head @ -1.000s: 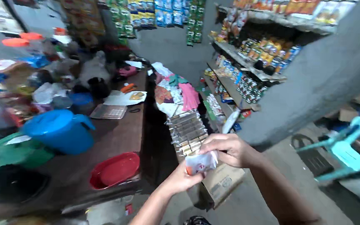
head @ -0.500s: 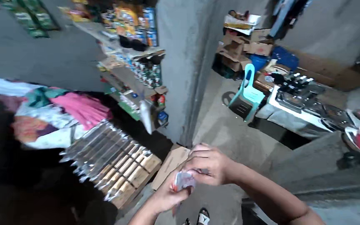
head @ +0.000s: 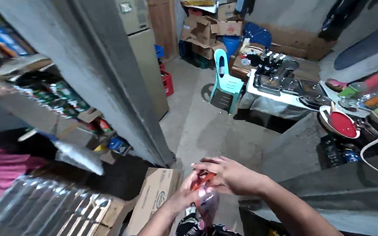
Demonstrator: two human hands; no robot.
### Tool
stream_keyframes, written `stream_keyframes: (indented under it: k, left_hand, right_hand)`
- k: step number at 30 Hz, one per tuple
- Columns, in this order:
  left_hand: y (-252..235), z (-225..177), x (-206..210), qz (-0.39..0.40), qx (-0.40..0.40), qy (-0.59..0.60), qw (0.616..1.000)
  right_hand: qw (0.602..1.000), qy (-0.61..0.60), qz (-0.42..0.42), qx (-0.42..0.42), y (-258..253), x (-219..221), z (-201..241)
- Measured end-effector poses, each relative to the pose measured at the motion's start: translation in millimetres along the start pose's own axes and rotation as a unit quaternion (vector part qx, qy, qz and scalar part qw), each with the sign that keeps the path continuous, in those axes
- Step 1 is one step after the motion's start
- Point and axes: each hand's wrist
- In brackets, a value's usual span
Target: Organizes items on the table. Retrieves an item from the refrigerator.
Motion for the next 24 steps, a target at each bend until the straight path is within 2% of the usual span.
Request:
stream_keyframes:
  k: [3,6,9,11,13,15,18,20,22,24]
  left_hand:
    - [-37,37,-28,0.017,0.033,-0.084,0.996]
    - [-81,61,-41,-0.069,-0.064,-0.192,0.977]
    - [-136,88,-66,-0.129,-0.102,-0.18,0.97]
    - [-176,92,-82,-0.163,-0.147,-0.168,0.961]
    - [-213,92,-101,-0.202,-0.154,-0.128,0.959]
    - [-246,87,-121,-0.253,-0.181,-0.039,0.95]
    - [-290,75,-147,-0.334,-0.215,0.168,0.902]
    - [-311,73,-169,-0.348,-0.195,0.298,0.867]
    - [-331,73,-188,-0.355,-0.164,0.353,0.85]
    - [-351,79,-201,-0.362,-0.154,0.331,0.857]
  right_hand:
    - [0.997,-0.014,-0.06,0.04,2,-35,-36]
    - [0.99,-0.036,-0.131,0.035,-8,-71,-81]
    - [0.982,-0.032,-0.18,0.045,-31,-105,-135]
    - [0.972,0.027,-0.228,0.042,-50,-121,-179]
    - [0.964,0.083,-0.254,0.013,-66,-133,-221]
    - [0.964,0.081,-0.253,0.0,-78,-139,-247]
    - [0.979,0.078,-0.185,-0.013,-85,-131,-273]
    - [0.986,0.103,-0.126,-0.023,-88,-118,-300]
    - [0.989,0.099,-0.103,-0.039,-93,-110,-334]
    - [0.991,0.073,-0.096,-0.052,-99,-109,-371]
Point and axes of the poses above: each hand's wrist, its own y-axis away from the middle knuckle, its own x-axis out of the palm, z = x × y, and after that the axes turned 2 degrees about -y, right-handed
